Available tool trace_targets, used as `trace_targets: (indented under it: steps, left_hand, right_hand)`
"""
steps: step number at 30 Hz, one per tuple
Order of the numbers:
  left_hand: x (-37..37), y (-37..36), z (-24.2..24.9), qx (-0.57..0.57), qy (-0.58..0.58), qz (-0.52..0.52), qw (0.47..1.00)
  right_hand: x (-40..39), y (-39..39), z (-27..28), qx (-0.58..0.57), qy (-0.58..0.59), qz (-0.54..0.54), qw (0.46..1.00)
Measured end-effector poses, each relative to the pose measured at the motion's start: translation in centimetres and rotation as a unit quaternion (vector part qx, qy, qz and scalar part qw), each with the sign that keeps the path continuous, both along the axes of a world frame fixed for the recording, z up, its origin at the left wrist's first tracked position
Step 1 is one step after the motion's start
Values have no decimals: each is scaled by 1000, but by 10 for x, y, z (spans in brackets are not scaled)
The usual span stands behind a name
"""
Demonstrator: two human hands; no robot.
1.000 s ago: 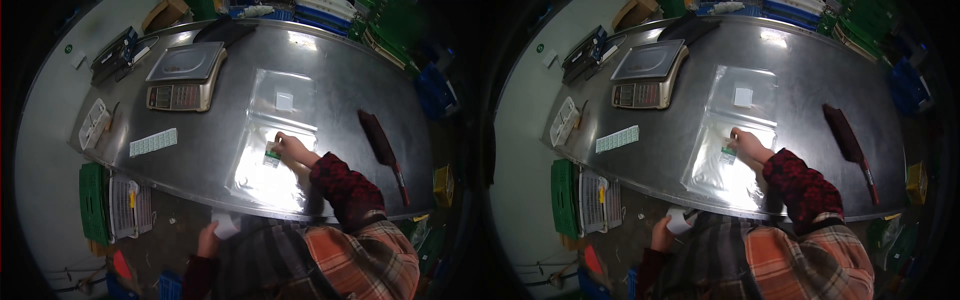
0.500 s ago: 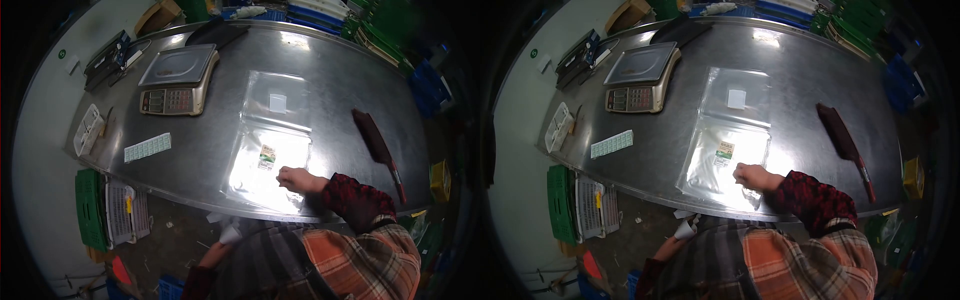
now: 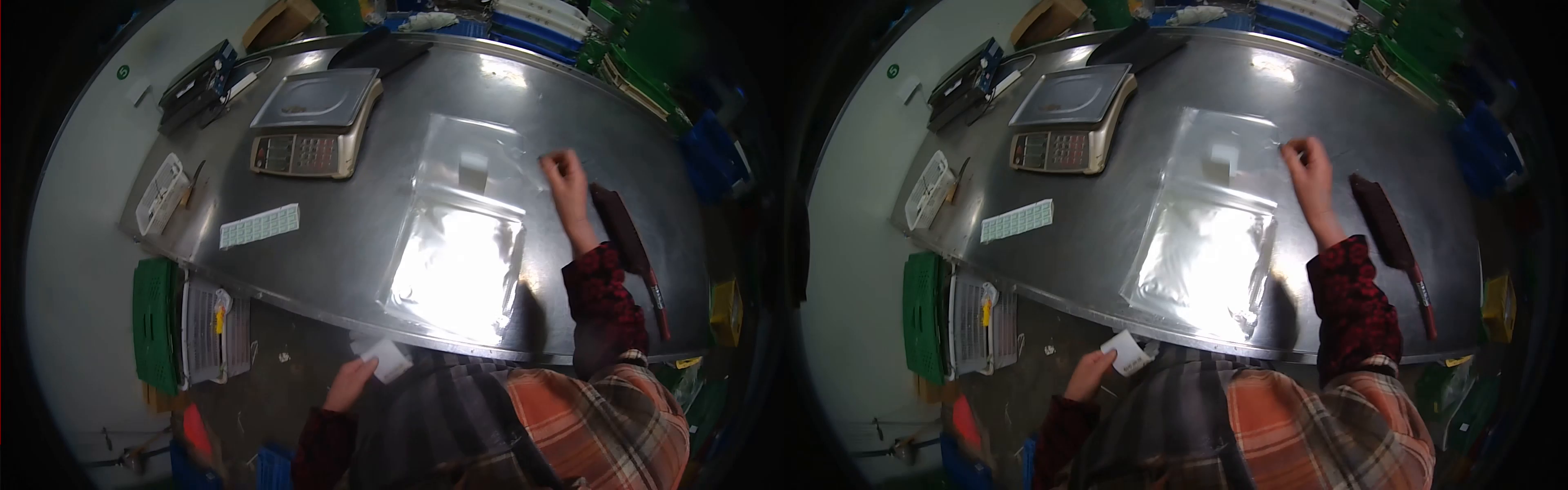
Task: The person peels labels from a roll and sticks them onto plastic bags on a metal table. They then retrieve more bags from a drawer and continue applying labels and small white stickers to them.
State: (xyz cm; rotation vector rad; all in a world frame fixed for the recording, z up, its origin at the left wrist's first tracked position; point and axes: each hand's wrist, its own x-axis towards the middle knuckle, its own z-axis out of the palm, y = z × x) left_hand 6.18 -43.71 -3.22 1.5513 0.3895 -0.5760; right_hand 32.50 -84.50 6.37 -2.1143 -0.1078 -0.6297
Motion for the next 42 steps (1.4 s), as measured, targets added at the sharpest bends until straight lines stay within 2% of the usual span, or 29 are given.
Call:
trace_targets:
  steps: [1,3,4,5,6,7,8,9,11,12,15,16,17,19,21,23,25,27,28,29,31,32,35,37,39,40,42]
  left_hand:
    - [1,3,-5,-2,-5,22,1000]
    - [15,-7,11,-22,-23,62,998]
    - [21,-15,19,-32,-34,79,996]
    - [25,-22,23,-29,-44,90,995]
    - [29,-29,27,-27,-55,98,993]
    - [33,-34,32,-25,-67,105,992]
    - [37,-35,45,46,-63,45,996]
    - [38,-34,45,136,-142,-20,980]
    - [40,-34,39,304,-294,-147,894]
    - [37,-35,28,201,-219,-64,953]
    - [35,-36,-6,152,-146,-33,977]
    - [34,-33,-23,100,-125,16,987]
    - [33,-27,-41,47,-103,66,991]
    - [36,-20,-43,-82,-38,195,977]
    - [37,-16,-21,-232,51,349,907]
    - [29,-8,-15,-260,58,314,912]
    - [22,-5,-13,-258,67,262,928]
    - [18,-8,2,-98,64,77,990]
    - [15,-12,13,-15,62,-18,998]
    - [12,-17,23,68,59,-113,989]
    - [6,-29,44,-86,80,-90,989]
    - [3,-33,48,-163,90,-77,980]
    - [-18,-20,23,-131,69,-156,977]
    - [-27,-18,12,-137,93,-118,979]
    - [-28,-16,5,-131,118,-101,979]
    - [-26,-13,2,-122,130,-101,979]
    - [-24,-12,-6,-95,130,-88,983]
  right_hand:
    - [-2,9,20,29,-37,5,999]
    - [-39,59,41,-95,-16,182,979]
    - [-54,81,25,-49,64,347,934]
    - [-79,110,16,-52,158,418,893]
    - [-106,138,28,-94,95,487,863]
    - [-114,155,14,-145,26,586,797]
    - [-122,167,-5,-188,9,609,771]
    - [-129,175,-17,-231,-8,628,743]
    - [-139,179,-23,-243,-33,608,755]
    - [-142,178,-25,-250,-45,597,761]
    - [-149,174,-34,-224,-62,593,771]
    - [-149,168,-30,-217,-96,605,760]
    - [-147,161,-23,-163,-59,595,785]
    - [-138,141,-12,-51,14,565,824]
    - [-112,119,-23,40,149,439,885]
    - [-71,97,-19,69,369,294,879]
    - [-38,81,-52,53,427,242,869]
    - [-20,79,-105,-147,364,221,893]
    - [-15,79,-117,-245,327,206,889]
    - [-18,81,-112,-267,309,179,895]
    - [-27,87,-95,-309,272,123,903]
    - [-26,80,-93,-311,270,142,900]
    - [-59,56,-81,-299,242,354,853]
    - [-89,50,-98,-399,269,445,755]
    - [-106,46,-105,-337,225,461,790]
    - [-108,46,-107,-345,245,428,799]
    - [-100,44,-99,-131,397,367,831]
